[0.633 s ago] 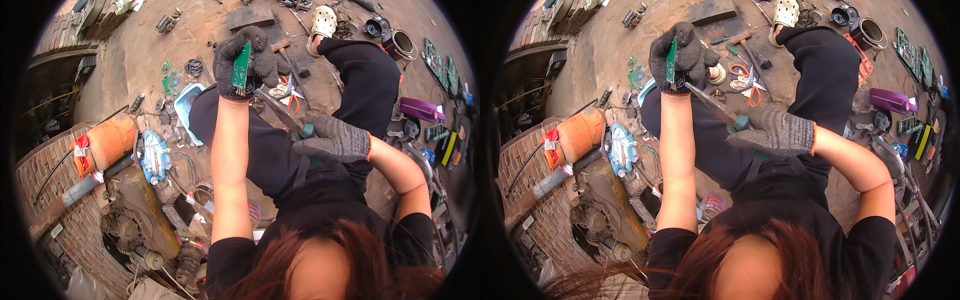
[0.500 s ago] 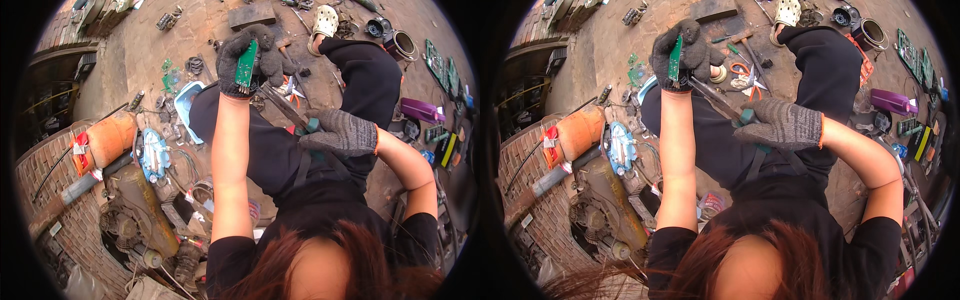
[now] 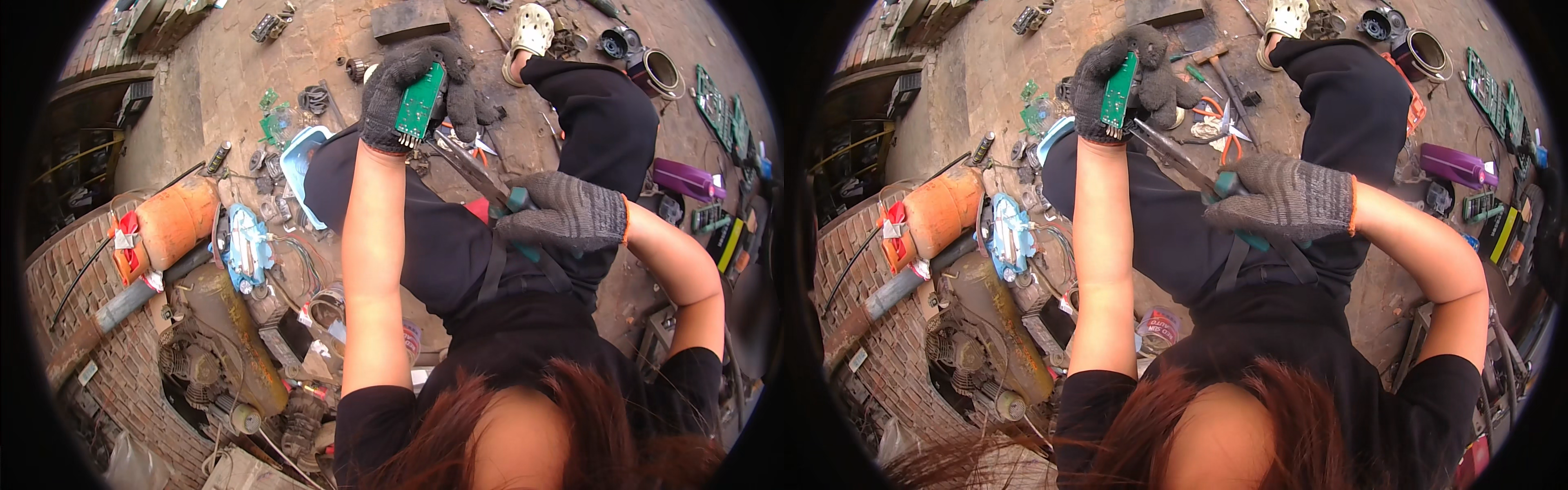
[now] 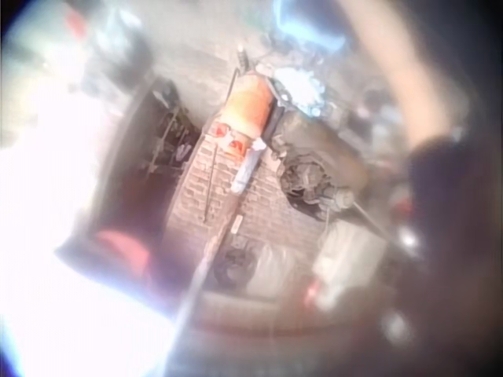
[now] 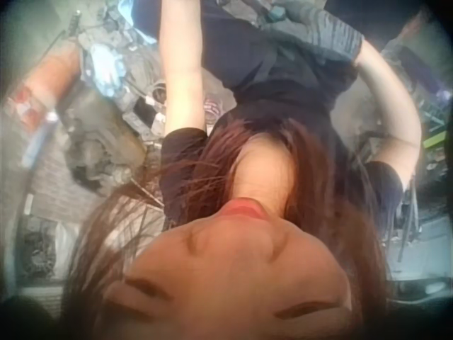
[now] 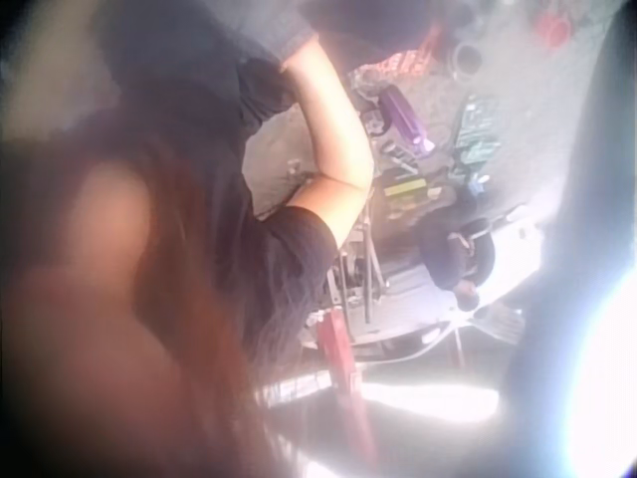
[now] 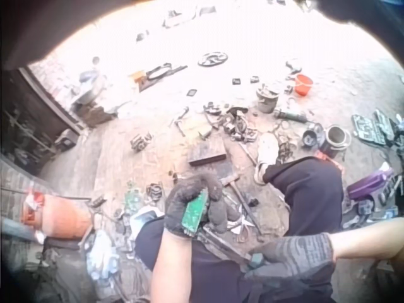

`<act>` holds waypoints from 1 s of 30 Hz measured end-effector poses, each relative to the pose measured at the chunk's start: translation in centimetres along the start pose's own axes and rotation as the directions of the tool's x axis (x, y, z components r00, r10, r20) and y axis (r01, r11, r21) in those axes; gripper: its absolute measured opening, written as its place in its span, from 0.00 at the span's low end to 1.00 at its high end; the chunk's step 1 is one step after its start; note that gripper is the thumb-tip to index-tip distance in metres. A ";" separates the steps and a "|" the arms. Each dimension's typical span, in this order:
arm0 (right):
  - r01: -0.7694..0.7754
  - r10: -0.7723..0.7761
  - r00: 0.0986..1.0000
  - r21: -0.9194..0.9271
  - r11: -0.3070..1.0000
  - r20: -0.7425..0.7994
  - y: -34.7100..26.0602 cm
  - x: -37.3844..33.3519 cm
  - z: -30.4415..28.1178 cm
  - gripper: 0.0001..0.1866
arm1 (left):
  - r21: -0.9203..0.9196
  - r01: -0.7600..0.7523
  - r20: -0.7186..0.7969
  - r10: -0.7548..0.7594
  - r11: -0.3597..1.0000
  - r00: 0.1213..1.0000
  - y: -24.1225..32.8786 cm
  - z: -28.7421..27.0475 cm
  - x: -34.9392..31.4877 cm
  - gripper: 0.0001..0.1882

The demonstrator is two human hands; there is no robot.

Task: The person sits on the ground and uses pliers to remove components from a green circuit board. They repeatedly grip and pull parts off the board, placing the removed pieces on the floor.

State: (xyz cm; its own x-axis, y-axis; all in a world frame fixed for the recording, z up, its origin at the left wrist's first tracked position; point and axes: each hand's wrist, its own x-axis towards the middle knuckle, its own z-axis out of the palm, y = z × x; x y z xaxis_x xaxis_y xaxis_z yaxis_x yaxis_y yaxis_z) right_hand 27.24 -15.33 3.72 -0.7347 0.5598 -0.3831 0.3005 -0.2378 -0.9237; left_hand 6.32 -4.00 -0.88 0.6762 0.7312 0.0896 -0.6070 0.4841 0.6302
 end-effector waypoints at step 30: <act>-0.488 0.444 0.872 0.302 0.819 0.204 -0.9 0.9 -1.7 0.20 | -0.068 0.292 -0.192 -0.300 0.954 0.934 -1.3 -1.6 -0.4 0.11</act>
State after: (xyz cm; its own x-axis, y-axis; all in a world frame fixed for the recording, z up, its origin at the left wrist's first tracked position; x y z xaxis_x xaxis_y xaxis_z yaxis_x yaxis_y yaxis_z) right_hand 27.36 -13.21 4.20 -0.6315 0.2211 -0.7432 0.4209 -0.7073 -0.5680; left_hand 6.12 -4.17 -2.96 0.7338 0.6302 -0.2536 -0.4098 0.7084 0.5747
